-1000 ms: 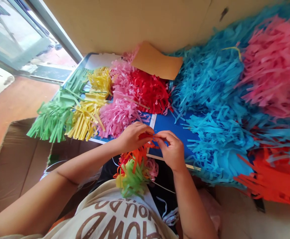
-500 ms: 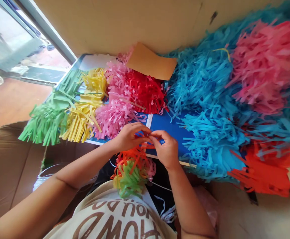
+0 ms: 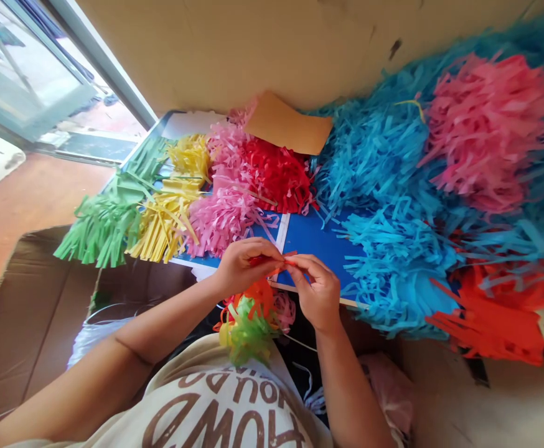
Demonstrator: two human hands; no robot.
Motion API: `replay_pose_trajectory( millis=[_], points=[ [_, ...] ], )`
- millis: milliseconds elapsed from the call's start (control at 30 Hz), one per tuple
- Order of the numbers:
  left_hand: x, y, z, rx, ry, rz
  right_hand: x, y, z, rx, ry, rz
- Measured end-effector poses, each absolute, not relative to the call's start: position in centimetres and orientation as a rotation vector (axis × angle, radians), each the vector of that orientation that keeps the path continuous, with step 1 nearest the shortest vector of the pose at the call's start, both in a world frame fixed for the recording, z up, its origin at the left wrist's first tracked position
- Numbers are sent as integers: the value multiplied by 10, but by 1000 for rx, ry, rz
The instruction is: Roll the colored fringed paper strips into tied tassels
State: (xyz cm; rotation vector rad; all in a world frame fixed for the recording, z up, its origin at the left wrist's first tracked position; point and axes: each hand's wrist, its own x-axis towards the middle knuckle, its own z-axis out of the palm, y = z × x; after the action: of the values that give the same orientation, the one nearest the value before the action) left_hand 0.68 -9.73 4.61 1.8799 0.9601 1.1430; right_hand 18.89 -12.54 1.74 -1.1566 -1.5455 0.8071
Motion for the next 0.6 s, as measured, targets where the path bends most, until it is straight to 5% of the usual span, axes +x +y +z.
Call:
replay_pose_trajectory(
  millis=[600],
  points=[
    [30, -126, 35, 2272, 942, 957, 234, -195, 11, -1386, -1581, 401]
  ],
)
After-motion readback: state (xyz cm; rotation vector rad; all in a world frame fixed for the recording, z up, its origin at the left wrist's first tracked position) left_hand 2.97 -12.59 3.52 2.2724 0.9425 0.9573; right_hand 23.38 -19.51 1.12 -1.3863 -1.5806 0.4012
